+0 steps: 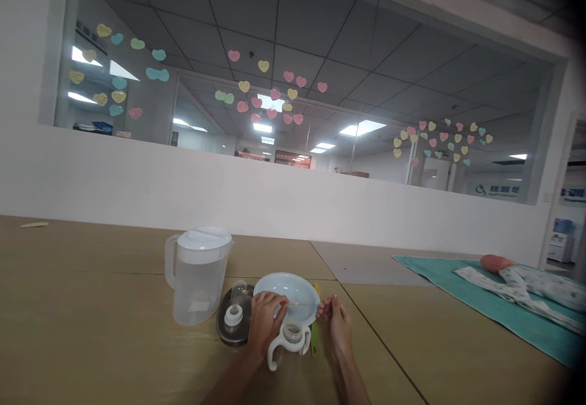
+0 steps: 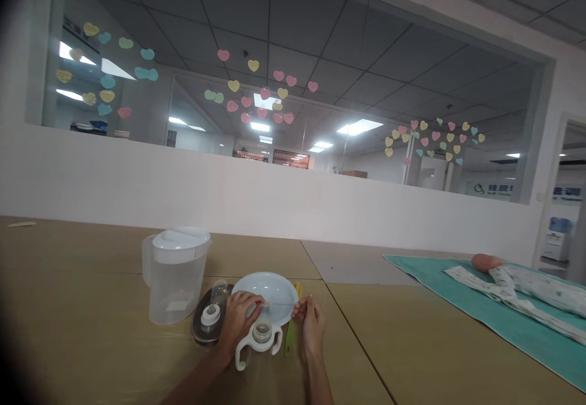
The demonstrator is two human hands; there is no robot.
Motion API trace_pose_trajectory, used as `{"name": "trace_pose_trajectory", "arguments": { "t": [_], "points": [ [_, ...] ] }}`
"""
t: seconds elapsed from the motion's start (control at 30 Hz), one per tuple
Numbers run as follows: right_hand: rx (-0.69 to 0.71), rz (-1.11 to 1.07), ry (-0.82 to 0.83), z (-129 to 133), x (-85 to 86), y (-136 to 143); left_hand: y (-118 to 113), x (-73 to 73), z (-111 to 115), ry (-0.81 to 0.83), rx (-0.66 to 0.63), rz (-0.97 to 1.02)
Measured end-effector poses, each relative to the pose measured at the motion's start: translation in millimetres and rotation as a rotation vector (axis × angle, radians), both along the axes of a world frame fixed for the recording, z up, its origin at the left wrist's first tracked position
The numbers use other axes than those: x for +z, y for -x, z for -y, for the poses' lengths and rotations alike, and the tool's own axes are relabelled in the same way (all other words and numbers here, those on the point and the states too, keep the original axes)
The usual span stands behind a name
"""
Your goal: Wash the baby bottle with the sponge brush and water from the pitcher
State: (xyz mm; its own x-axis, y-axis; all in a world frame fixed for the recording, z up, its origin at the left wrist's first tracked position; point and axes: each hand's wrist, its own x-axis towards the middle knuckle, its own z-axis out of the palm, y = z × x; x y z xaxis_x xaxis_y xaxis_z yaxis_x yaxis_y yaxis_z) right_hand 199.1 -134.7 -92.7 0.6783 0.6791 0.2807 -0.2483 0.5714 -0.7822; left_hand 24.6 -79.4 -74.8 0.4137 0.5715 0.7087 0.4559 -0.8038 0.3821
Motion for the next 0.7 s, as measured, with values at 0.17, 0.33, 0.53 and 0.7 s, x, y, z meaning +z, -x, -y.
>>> {"name": "trace_pose_trajectory", "arguments": {
  "t": [0.17,0.33,0.53,0.7],
  "points": [
    [0.027,0.017,-0.018,1.8,2.9,2.3,-0.4,0.8,-0.6,0.003,-0.023,-0.001],
    [0.049,0.052,-0.041,-0.8,-0.7,1.9,-1.0,2.0,-0.7,-0.008,-0.025,0.014],
    [0.064,0.094,-0.066,-1.8,-3.4,4.3,-1.5,7.0,2.5,-0.025,-0.05,0.019],
    [0.08,0.118,-0.085,-2.1,-2.9,8.9,-2.8,8.2,3.0,-0.031,-0.076,0.011]
  ]
}}
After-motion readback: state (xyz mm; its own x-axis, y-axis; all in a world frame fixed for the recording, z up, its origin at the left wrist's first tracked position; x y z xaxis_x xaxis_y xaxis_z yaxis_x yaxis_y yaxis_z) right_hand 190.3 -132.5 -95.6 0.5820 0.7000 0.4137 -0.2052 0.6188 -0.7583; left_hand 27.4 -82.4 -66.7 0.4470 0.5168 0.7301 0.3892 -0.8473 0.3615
